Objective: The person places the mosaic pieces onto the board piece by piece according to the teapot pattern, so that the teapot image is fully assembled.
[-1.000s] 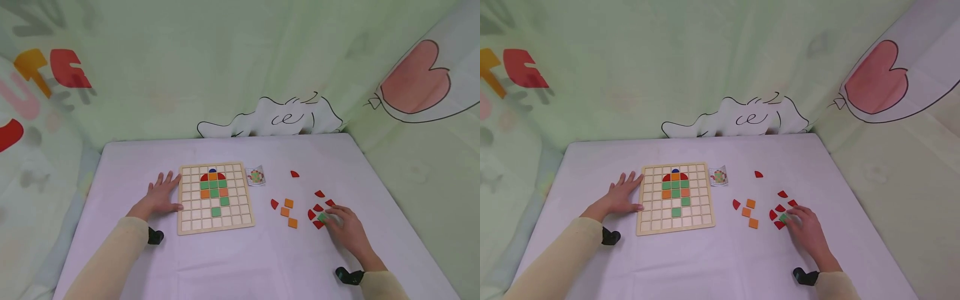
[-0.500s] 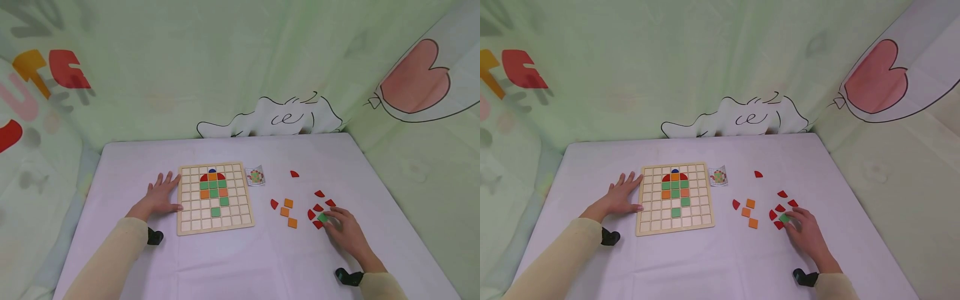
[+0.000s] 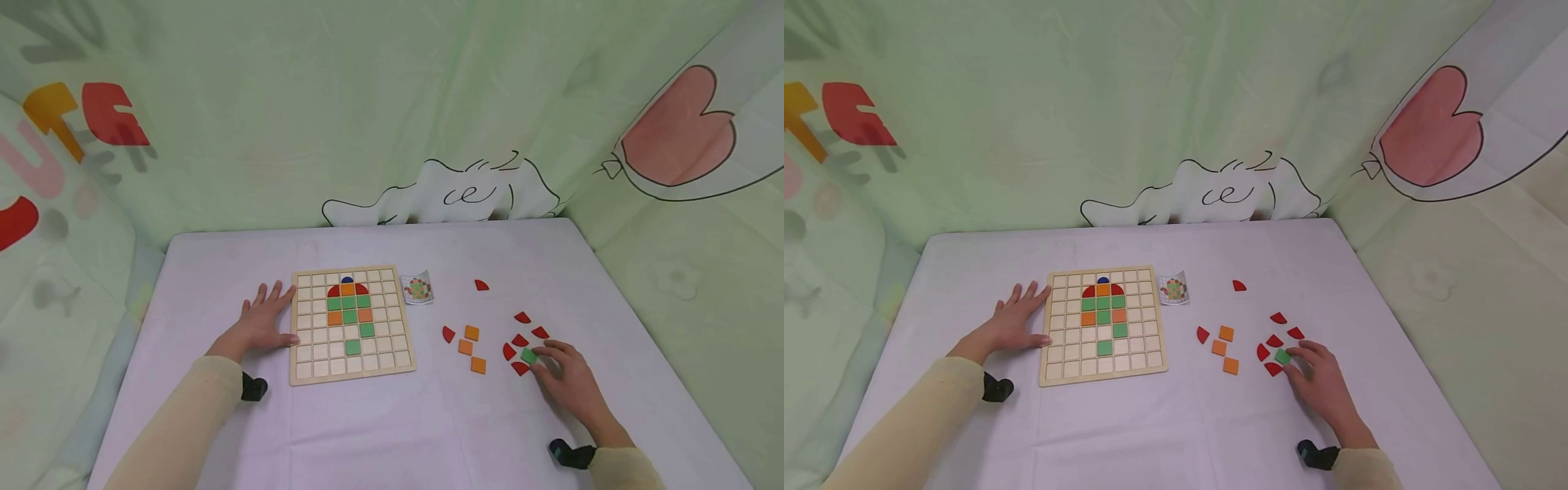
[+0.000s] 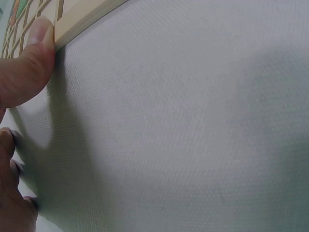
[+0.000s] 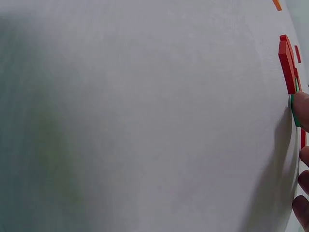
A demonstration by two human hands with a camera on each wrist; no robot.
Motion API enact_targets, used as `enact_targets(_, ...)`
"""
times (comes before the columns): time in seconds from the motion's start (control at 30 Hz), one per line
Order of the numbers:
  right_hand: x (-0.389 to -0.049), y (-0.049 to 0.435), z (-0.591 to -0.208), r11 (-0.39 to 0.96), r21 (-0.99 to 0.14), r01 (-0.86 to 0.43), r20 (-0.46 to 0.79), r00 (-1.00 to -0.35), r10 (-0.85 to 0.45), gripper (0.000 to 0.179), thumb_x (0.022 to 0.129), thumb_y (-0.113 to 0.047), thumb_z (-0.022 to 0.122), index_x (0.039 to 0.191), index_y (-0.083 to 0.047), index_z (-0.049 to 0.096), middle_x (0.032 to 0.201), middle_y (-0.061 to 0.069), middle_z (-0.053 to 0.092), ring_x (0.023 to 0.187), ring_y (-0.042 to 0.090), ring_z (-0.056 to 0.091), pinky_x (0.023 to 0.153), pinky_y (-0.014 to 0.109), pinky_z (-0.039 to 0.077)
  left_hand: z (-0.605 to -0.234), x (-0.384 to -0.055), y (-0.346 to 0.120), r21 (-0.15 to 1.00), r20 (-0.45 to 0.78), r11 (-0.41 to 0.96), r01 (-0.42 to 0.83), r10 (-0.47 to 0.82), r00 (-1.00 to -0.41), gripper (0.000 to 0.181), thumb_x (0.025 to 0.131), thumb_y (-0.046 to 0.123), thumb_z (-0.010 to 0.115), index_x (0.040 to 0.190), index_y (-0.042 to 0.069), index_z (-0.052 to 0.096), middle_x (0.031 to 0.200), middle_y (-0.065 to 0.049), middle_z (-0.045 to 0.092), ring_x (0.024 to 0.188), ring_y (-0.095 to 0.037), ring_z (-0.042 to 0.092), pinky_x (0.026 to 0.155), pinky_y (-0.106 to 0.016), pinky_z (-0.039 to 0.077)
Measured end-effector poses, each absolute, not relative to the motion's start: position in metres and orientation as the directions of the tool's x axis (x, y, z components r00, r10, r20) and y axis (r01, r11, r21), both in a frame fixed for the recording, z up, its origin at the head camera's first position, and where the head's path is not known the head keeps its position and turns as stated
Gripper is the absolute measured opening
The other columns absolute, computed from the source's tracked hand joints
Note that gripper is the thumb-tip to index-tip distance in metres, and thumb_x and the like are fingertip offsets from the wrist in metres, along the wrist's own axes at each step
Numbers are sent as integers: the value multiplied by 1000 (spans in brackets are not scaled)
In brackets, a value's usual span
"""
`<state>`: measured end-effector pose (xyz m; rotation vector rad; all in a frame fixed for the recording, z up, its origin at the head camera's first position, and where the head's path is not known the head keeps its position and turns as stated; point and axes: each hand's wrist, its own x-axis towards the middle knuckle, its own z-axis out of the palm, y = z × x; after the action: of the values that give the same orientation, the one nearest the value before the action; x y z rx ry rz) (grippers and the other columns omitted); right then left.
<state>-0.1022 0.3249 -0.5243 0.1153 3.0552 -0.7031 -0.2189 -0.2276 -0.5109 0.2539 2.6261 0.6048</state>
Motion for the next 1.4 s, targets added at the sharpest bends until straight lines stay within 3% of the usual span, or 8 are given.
enact_targets(0.4,-104,323,-527,891,-443,103,-12,-994,109,31,91,-9,74,117,6,67,140,33,47,131,55,41,105,73,39,-511,-219,-227,451,-362,889,82,267,-893,108,83,36,84,163,6,18,170,-27,3,155,-53,-6,121,-74,3)
enact_targets(0.63,-108,313,-519,887,-460,51,50,-995,84,31,92,-8,74,118,5,67,139,30,50,130,52,44,103,71,43,-509,-218,-228,459,-356,885,85,270,-895,109,82,36,85,163,6,19,170,-27,4,155,-53,-6,121,-74,3)
enact_targets(1.1,-146,240,-505,844,-530,-83,32,-996,-77,28,93,-11,74,120,-3,70,146,21,54,132,44,53,96,55,57,-509,-216,-227,465,-358,882,75,265,-895,108,83,35,84,163,6,19,170,-26,3,156,-52,-6,122,-73,2)
enact_targets(1.4,-168,183,-504,804,-568,-174,28,-981,-192,29,90,-13,78,118,-7,72,146,17,57,138,41,50,105,55,52,-511,-217,-226,457,-355,886,76,260,-898,107,84,36,84,164,7,19,171,-25,3,156,-51,-6,122,-72,2)
